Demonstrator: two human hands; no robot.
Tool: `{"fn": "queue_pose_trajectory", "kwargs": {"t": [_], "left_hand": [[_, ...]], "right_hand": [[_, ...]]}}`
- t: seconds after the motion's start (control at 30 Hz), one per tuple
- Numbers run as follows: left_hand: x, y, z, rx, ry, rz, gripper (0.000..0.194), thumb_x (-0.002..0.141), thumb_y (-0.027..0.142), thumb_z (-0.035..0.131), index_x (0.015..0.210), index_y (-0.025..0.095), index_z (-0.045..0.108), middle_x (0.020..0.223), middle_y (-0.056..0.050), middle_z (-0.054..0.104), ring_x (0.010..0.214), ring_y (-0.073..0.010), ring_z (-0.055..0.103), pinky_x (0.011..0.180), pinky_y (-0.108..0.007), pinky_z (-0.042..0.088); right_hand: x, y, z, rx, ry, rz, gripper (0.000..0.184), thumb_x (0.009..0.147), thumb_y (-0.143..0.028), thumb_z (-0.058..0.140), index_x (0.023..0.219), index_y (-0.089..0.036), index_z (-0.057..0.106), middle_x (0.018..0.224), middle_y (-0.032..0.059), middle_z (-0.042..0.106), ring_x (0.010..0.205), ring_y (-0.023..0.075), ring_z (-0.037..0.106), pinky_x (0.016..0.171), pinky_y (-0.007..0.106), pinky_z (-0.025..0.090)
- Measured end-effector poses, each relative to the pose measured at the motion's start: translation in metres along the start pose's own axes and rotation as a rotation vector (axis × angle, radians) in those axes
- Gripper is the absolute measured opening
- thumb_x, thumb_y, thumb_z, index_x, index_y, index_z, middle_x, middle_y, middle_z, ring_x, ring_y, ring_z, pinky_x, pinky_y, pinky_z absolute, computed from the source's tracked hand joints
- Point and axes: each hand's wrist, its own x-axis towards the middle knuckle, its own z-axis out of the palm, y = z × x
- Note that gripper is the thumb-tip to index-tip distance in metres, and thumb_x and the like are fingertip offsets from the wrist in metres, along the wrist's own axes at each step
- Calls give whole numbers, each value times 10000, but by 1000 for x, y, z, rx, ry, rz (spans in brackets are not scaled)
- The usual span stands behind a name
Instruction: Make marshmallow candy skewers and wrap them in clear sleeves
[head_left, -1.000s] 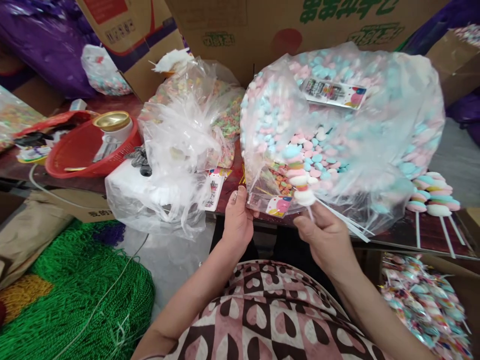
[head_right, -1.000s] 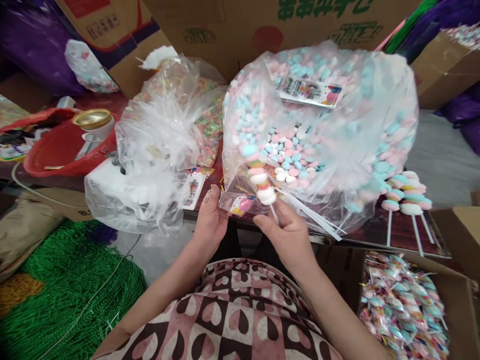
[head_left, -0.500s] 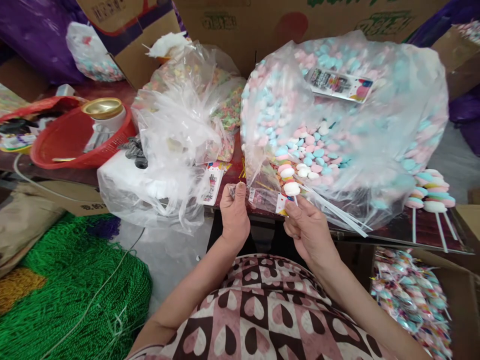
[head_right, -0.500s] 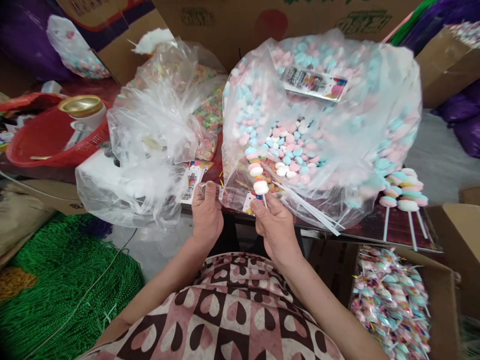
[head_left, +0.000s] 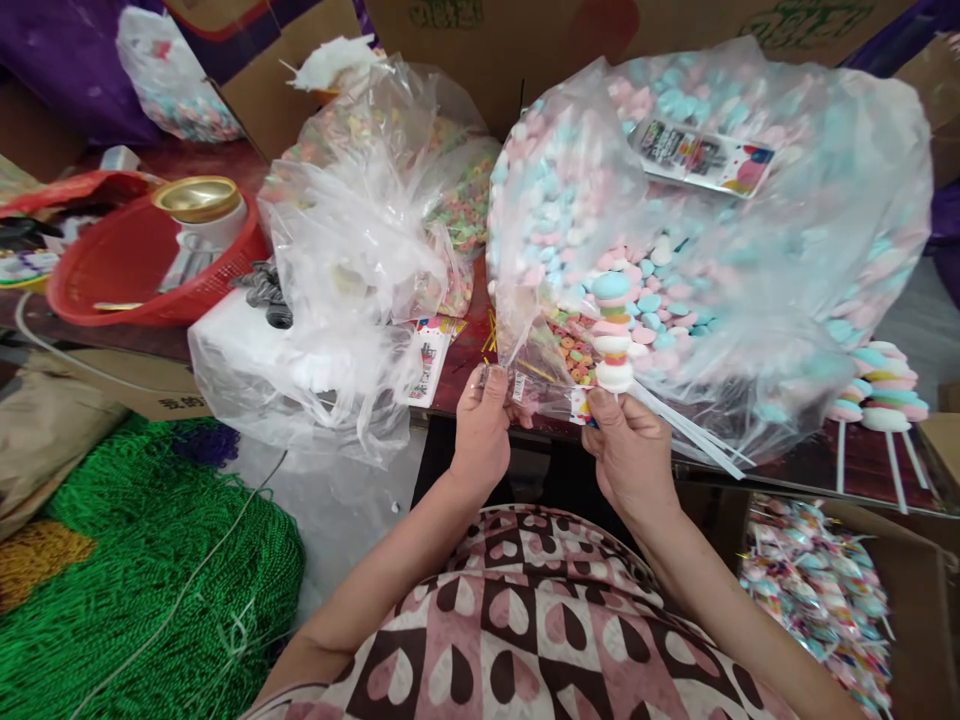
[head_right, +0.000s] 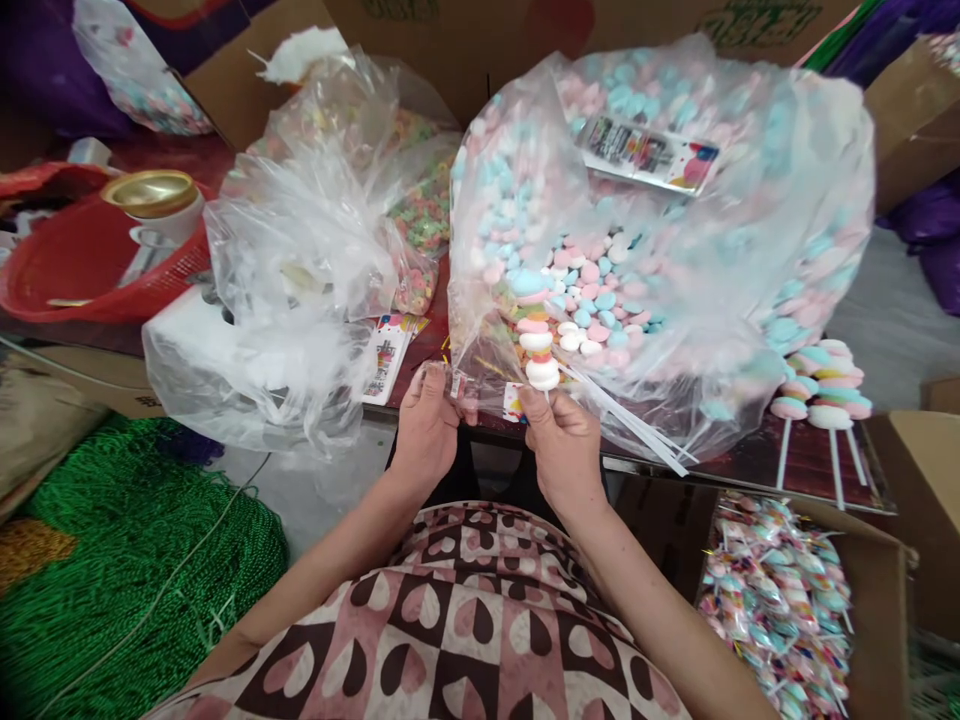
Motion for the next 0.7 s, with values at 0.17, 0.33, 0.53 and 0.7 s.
{"fn": "queue_pose_trajectory", "kwargs": {"t": [0.17, 0.33, 0.53, 0.7], "left_hand": [[0, 2, 1, -13, -51, -150, 352, 692, 428, 810, 744, 162, 584, 590, 35, 595, 482, -76, 552, 454, -199, 441], [2, 6, 4, -81, 40, -165, 386, 640, 394, 853, 717, 170, 548, 571, 64, 564, 457, -52, 519, 431, -176, 414], [9, 12, -3, -224, 61, -241, 345, 699, 359, 829, 736, 172, 541, 576, 61, 581, 474, -45, 532, 447, -159, 410], [13, 11, -5, -292, 59, -266, 315, 758, 376, 783, 713, 163, 555, 559, 50, 582, 464, -48, 532, 449, -164, 409]], "right_hand": [[6, -1, -2, 0, 13, -11, 493, 681, -496, 821, 556, -190, 455, 519, -82, 303, 464, 48, 217, 404, 209, 152], [7, 0, -2, -42, -30, -61, 463, 731, -473, 795, 562, -183, 476, 506, -84, 314, 457, 47, 233, 415, 212, 170], [3, -23, -18, -11, -114, -112, 255, 852, -411, 698, 752, -177, 677, 466, -96, 287, 409, 49, 224, 424, 225, 172], [-12, -31, -52, -72, -254, -150, 240, 922, -360, 593, 845, -178, 730, 487, -78, 283, 423, 64, 241, 437, 241, 176]]}}
